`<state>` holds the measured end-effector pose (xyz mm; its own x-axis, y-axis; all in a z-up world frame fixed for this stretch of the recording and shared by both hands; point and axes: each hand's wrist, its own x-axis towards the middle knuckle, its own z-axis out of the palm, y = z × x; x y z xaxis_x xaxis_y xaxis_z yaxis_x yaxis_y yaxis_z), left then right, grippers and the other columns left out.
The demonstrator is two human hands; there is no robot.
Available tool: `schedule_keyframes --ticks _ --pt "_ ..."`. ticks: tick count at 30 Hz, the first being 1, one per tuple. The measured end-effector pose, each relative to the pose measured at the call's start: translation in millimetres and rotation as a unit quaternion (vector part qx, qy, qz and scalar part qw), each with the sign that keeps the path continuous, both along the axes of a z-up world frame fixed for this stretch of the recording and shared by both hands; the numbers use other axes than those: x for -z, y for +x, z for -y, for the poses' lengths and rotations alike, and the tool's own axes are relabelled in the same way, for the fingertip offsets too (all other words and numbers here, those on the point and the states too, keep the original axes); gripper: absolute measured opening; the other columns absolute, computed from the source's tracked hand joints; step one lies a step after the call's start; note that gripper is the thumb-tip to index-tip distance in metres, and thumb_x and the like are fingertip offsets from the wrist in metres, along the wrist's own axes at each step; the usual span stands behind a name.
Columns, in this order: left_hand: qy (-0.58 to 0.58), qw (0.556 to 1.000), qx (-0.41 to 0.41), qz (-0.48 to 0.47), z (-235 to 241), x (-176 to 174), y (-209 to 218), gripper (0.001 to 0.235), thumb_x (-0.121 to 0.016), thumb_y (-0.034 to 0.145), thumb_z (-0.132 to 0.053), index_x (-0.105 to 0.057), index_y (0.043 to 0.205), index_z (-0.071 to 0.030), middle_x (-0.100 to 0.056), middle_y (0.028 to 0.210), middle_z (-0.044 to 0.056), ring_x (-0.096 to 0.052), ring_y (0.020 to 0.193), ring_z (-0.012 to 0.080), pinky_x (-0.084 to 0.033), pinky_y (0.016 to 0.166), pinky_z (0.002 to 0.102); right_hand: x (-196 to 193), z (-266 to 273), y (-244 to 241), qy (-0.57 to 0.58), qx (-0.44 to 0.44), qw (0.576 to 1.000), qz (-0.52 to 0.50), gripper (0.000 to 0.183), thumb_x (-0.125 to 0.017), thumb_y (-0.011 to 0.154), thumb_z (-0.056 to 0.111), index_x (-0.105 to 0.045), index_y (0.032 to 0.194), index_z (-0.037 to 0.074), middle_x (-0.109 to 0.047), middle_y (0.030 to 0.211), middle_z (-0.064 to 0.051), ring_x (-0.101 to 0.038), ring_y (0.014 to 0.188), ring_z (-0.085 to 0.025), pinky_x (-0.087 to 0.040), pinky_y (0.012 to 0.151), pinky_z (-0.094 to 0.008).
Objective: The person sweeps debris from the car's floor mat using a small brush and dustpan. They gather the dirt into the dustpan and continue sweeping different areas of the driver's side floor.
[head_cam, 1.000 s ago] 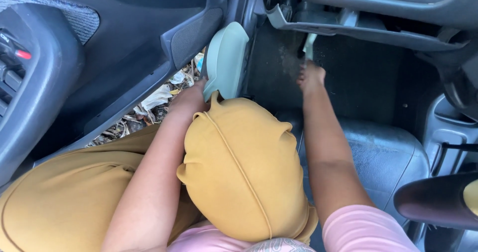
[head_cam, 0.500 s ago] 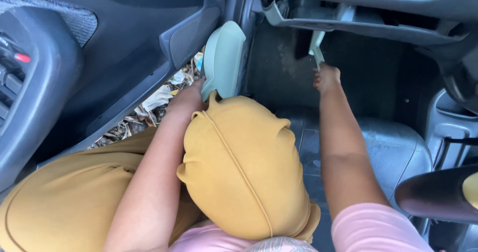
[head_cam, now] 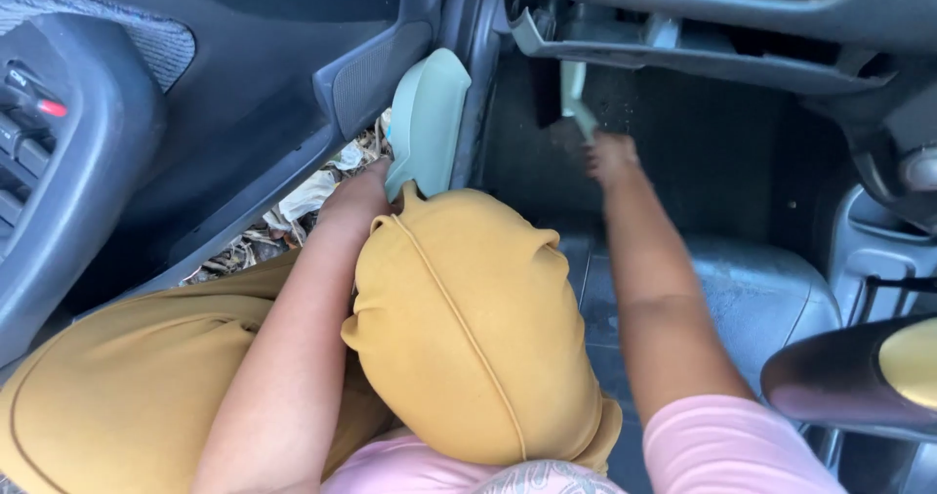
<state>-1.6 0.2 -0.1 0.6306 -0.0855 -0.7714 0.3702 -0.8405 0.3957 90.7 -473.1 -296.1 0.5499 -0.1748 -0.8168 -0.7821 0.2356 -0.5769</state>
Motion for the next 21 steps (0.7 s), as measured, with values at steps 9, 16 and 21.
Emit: schedule_keyframes --ticks 9,16,21 --pt "-0.006 0.999 0.029 0.016 12 1 5 0.073 -0.058 0.093 -0.024 -0.032 0.161 -0.014 -0.053 0.146 0.028 -0.044 0.143 0.0452 -0.038 0.118 0.059 -121 -42 -45 -0.12 -0.008 0.992 0.027 0.037 -0.056 0.102 0.033 -0.065 0.098 -0.003 -0.042 0.059 0.003 -0.035 0.038 -0.005 -0.024 0.032 -0.023" --pt "0.006 1.0 0.016 0.004 14 -26 2 0.062 -0.045 0.097 -0.029 -0.038 0.156 -0.012 -0.055 0.145 0.029 -0.047 0.14 0.0457 -0.038 0.117 0.06 -65 -21 -47 -0.155 -0.141 0.978 -0.012 0.037 -0.059 0.1 0.034 -0.068 0.099 -0.002 -0.044 0.059 -0.002 -0.035 0.038 -0.009 -0.029 0.028 -0.028" --pt "0.016 1.0 0.008 -0.006 20 -40 2 0.061 -0.038 0.099 -0.033 -0.037 0.157 -0.013 -0.054 0.144 0.03 -0.046 0.141 0.0457 -0.037 0.117 0.06 -86 30 -58 -0.211 -0.076 0.974 -0.003 0.04 -0.054 0.103 0.032 -0.066 0.101 -0.005 -0.043 0.06 0.0 -0.035 0.038 -0.007 -0.027 0.03 -0.028"
